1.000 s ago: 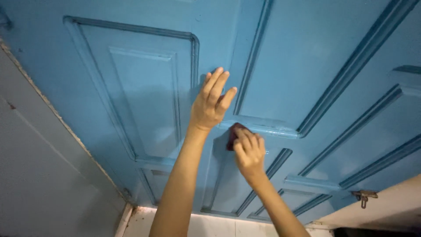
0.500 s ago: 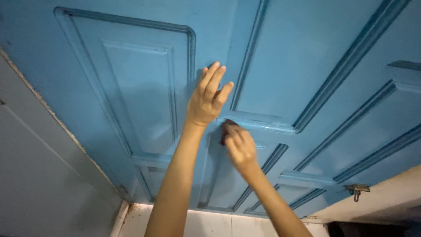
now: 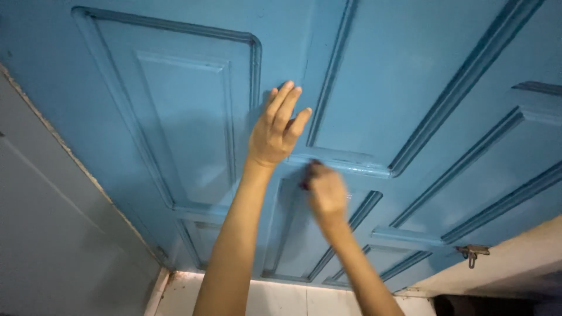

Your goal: Sanding the surface of a blue wooden door using a piece of sandpaper.

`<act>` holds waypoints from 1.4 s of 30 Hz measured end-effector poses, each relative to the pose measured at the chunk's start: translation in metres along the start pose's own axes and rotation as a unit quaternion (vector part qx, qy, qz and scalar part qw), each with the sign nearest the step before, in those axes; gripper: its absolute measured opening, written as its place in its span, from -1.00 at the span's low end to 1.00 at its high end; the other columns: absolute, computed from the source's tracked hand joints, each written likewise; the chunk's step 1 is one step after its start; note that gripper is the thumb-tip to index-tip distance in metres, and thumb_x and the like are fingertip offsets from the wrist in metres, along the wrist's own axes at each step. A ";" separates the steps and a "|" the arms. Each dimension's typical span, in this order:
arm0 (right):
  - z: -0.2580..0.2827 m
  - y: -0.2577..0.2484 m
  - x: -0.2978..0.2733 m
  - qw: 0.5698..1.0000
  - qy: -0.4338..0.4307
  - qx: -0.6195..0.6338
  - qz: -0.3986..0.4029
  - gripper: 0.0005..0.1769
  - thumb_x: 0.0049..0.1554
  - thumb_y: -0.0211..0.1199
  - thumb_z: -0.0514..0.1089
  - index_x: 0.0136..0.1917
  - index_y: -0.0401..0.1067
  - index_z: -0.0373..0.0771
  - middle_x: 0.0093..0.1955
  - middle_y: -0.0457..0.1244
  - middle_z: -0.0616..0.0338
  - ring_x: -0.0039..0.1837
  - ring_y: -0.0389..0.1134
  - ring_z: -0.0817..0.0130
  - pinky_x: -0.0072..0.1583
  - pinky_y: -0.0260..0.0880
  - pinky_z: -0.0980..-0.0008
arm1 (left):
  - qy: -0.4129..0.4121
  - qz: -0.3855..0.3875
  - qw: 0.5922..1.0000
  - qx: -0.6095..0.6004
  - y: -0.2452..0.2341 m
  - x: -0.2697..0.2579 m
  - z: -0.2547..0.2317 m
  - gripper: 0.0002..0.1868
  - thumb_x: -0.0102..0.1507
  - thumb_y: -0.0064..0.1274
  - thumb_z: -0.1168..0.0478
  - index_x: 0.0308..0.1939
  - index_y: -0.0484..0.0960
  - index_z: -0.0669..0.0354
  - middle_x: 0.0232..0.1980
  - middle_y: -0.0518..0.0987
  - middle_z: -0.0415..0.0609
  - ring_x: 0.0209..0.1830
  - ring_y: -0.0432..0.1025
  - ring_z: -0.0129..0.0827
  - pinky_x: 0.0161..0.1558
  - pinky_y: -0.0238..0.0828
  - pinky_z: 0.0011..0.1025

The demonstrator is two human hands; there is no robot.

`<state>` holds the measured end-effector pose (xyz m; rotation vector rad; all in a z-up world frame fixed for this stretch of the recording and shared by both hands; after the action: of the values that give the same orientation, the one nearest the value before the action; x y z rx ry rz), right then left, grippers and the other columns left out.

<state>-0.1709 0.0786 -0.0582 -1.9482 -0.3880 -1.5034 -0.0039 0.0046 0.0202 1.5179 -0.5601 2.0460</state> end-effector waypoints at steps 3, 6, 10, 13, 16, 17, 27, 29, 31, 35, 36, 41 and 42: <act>-0.020 -0.028 -0.007 0.996 0.054 -0.062 -0.032 -0.73 -0.06 0.24 -0.52 -0.07 0.41 -0.36 0.09 0.35 -0.06 0.11 0.40 -0.04 0.12 0.46 0.10 | -0.001 -0.001 1.000 0.014 0.004 -0.005 0.001 -0.65 0.46 0.03 0.45 0.25 0.35 0.06 0.48 0.31 0.07 0.54 0.23 -0.02 0.59 0.23 -0.04; -0.021 -0.022 -0.010 0.990 0.085 -0.098 -0.050 -0.72 -0.06 0.23 -0.52 -0.05 0.42 -0.38 0.08 0.35 -0.06 0.10 0.39 -0.06 0.12 0.46 0.09 | -0.003 -0.007 1.000 0.012 0.005 -0.005 0.002 -0.66 0.48 0.06 0.44 0.25 0.35 0.04 0.48 0.30 0.05 0.56 0.22 -0.04 0.61 0.22 -0.05; 0.018 0.027 -0.003 0.999 -0.007 -0.041 0.010 -0.73 -0.08 0.24 -0.38 -0.06 0.40 -0.43 0.18 0.29 -0.23 0.22 0.37 -0.16 0.16 0.44 0.00 | 0.003 0.003 1.000 -0.021 0.000 -0.003 0.004 -0.63 0.42 0.10 0.41 0.25 0.38 0.07 0.45 0.30 0.10 0.52 0.22 0.02 0.56 0.19 -0.02; 0.028 0.022 0.012 0.999 0.017 -0.013 0.036 -0.67 0.00 0.26 -0.40 0.07 0.45 -0.46 0.23 0.30 -0.16 0.27 0.36 -0.08 0.23 0.48 0.08 | -0.002 0.012 1.000 -0.024 0.004 -0.003 0.003 -0.61 0.40 0.10 0.44 0.25 0.38 0.06 0.44 0.31 0.10 0.51 0.23 0.03 0.56 0.20 -0.01; -0.012 -0.010 -0.013 0.999 -0.012 -0.029 0.024 -0.66 -0.07 0.24 -0.42 0.02 0.45 -0.43 0.19 0.32 -0.16 0.24 0.38 -0.10 0.23 0.46 0.02 | -0.004 0.009 1.000 0.001 0.009 -0.008 0.005 -0.59 0.41 0.10 0.49 0.25 0.37 0.04 0.44 0.32 0.08 0.52 0.24 0.00 0.58 0.23 -0.01; -0.028 -0.023 -0.025 0.999 -0.012 -0.030 0.024 -0.66 -0.07 0.24 -0.42 0.02 0.45 -0.43 0.19 0.32 -0.16 0.24 0.38 -0.10 0.23 0.46 0.02 | -0.004 0.008 1.000 0.000 0.009 -0.008 0.003 -0.59 0.41 0.10 0.49 0.25 0.37 0.04 0.44 0.32 0.08 0.52 0.24 0.00 0.58 0.23 -0.01; -0.024 -0.030 -0.018 0.996 0.017 -0.082 -0.022 -0.64 -0.15 0.21 -0.51 -0.02 0.46 -0.47 0.11 0.34 -0.15 0.17 0.39 -0.10 0.20 0.45 0.03 | -0.014 0.006 1.000 0.012 0.008 -0.008 -0.001 -0.59 0.42 0.10 0.50 0.23 0.35 0.02 0.44 0.31 0.05 0.53 0.22 -0.04 0.58 0.25 -0.01; -0.036 -0.037 -0.018 0.997 0.013 -0.074 -0.012 -0.67 -0.10 0.25 -0.53 -0.02 0.46 -0.43 0.11 0.35 -0.07 0.17 0.40 -0.05 0.21 0.46 0.08 | -0.011 0.004 1.000 0.020 0.010 -0.005 0.000 -0.58 0.43 0.10 0.51 0.23 0.34 0.01 0.43 0.31 0.03 0.53 0.22 -0.05 0.59 0.25 -0.03; -0.062 -0.049 -0.039 0.996 0.015 -0.086 -0.013 -0.61 -0.24 0.13 -0.55 -0.08 0.41 -0.48 0.06 0.33 -0.15 0.15 0.39 -0.13 0.20 0.44 -0.04 | -0.017 0.004 0.999 0.034 0.007 -0.003 -0.003 -0.58 0.44 0.12 0.53 0.22 0.35 0.01 0.42 0.32 0.01 0.53 0.23 -0.08 0.60 0.29 -0.05; -0.059 -0.060 -0.038 0.978 0.117 -0.160 -0.062 -0.70 -0.09 0.22 -0.57 -0.06 0.40 -0.43 0.10 0.36 -0.07 0.16 0.40 -0.08 0.18 0.47 0.07 | -0.020 0.003 0.999 0.034 0.004 0.000 -0.002 -0.58 0.42 0.11 0.52 0.21 0.36 0.02 0.40 0.33 0.02 0.52 0.24 -0.07 0.57 0.29 -0.03; -0.055 -0.051 -0.038 0.981 0.122 -0.132 -0.068 -0.66 -0.13 0.18 -0.57 -0.05 0.42 -0.43 0.10 0.35 -0.10 0.15 0.40 -0.09 0.18 0.48 0.05 | -0.020 0.002 0.999 0.034 0.005 0.000 -0.002 -0.59 0.41 0.12 0.51 0.21 0.36 0.03 0.40 0.33 0.03 0.51 0.24 -0.06 0.56 0.29 -0.02; -0.023 -0.012 -0.033 0.997 0.036 -0.066 -0.025 -0.64 -0.12 0.20 -0.52 -0.01 0.45 -0.42 0.18 0.34 -0.15 0.20 0.40 -0.11 0.21 0.47 0.05 | -0.017 0.007 1.000 0.021 0.003 0.001 -0.006 -0.61 0.42 0.13 0.49 0.20 0.37 0.05 0.40 0.34 0.04 0.50 0.25 -0.04 0.56 0.28 -0.02; -0.026 -0.016 -0.030 0.998 0.010 -0.058 -0.013 -0.69 -0.09 0.22 -0.49 -0.02 0.44 -0.42 0.18 0.35 -0.15 0.20 0.41 -0.09 0.21 0.47 0.06 | -0.015 0.008 1.000 0.026 0.004 0.002 -0.005 -0.62 0.42 0.12 0.49 0.20 0.37 0.05 0.40 0.34 0.05 0.50 0.25 -0.04 0.56 0.28 -0.02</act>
<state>-0.2091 0.0783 -0.0781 -2.0217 -0.3259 -1.5935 -0.0110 0.0053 0.0207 1.5815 -0.5358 2.0673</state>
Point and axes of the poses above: each hand's wrist, its own x-axis towards the middle knuckle, its own y-axis out of the palm, z = x × y, the point moved 2 cm from there along x, towards the middle knuckle
